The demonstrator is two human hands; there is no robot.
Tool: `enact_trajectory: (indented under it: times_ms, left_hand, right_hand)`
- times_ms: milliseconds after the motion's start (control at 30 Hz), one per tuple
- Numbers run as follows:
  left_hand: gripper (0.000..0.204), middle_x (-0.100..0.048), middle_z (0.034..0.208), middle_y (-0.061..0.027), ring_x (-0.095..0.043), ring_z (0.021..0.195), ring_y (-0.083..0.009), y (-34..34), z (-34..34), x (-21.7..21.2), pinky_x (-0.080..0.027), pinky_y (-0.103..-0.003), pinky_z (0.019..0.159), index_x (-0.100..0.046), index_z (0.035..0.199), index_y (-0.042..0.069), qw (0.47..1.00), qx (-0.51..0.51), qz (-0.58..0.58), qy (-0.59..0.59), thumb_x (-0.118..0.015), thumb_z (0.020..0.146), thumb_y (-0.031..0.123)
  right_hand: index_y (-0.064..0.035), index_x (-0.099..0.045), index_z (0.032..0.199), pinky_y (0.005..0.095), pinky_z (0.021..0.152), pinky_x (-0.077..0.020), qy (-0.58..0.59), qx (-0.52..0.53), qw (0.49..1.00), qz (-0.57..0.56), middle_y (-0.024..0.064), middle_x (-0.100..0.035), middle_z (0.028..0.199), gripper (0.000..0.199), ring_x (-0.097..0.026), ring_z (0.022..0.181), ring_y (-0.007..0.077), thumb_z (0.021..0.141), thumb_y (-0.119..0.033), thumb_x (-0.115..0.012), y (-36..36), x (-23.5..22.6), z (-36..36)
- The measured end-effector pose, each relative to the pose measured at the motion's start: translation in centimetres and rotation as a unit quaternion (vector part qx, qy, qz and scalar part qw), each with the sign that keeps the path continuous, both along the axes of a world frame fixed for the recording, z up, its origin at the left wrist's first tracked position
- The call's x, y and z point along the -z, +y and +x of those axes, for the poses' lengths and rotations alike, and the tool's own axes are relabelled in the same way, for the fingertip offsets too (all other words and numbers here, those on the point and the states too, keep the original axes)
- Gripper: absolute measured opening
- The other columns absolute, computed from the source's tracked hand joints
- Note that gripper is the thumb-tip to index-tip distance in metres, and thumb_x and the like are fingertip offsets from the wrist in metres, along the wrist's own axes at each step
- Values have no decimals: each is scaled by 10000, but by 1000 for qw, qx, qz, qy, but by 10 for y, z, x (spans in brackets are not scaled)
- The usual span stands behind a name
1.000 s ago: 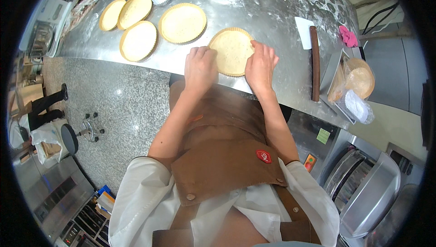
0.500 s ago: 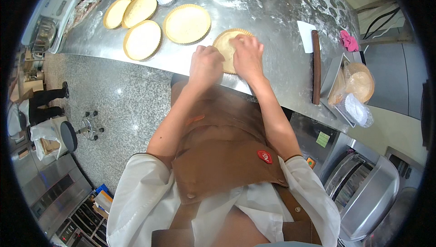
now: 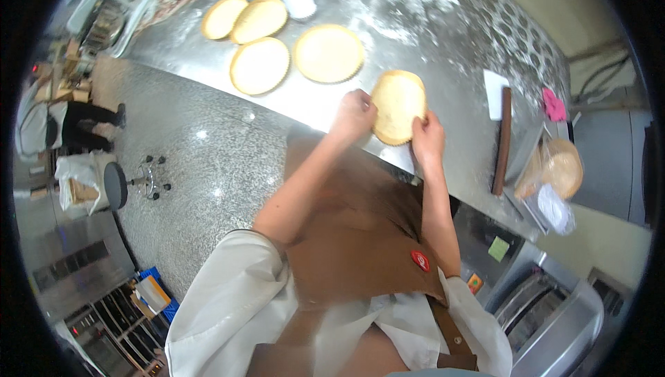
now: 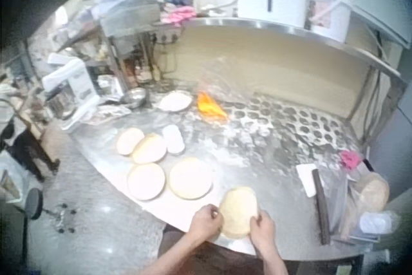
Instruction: The person places round dough discs into tart pans and presses them into shape by hand. The person then uses a stand mixer to mix ingredients in a metal bowl while a coworker arranges filled tart shells on a tray.
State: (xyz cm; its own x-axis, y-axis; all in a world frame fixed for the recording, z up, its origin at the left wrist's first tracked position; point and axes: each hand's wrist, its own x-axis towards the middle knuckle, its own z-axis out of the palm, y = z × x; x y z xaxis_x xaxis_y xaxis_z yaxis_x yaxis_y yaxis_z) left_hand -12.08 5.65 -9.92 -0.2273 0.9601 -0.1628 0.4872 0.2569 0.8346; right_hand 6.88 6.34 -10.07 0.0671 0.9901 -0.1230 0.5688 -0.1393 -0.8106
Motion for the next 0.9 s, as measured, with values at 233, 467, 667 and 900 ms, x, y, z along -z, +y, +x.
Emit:
enact_trajectory:
  times_ms: [233,467,667,900]
  left_hand:
    - [462,-572,1328,-143,-559,1216,-255,-27,-18,-22,-452,-390,1015,-430,1382,9,818,-53,-39,-571,-507,947,144]
    - [541,-508,1414,-168,-494,1305,-305,-58,-60,-23,-372,-475,1133,-406,1425,15,601,-148,4,-785,-591,952,204]
    - [611,-470,1434,-194,-476,1317,-352,-75,-178,-28,-386,-534,1124,-363,1450,35,654,-257,166,-692,-625,927,213]
    - [498,-474,1446,-178,-485,1311,-330,-46,-345,-27,-390,-524,1114,-392,1431,2,673,-256,289,-631,-499,998,222]
  right_hand:
    - [12,-423,1348,317,848,-540,417,-28,902,-105,124,-624,1184,339,-639,998,169,1035,-118,-441,-19,-35,-20]
    - [-23,-428,1369,303,822,-524,373,-184,907,-67,97,-608,1216,382,-633,984,159,1037,-202,-488,-32,-25,-64]
    - [-25,-460,1337,276,801,-482,346,-182,914,-106,108,-632,1130,365,-618,911,138,1033,-220,-515,-31,-20,-57]
    - [-18,-499,1299,276,791,-478,325,-148,928,-107,105,-646,1092,324,-622,901,137,1024,-187,-517,-34,-3,-39]
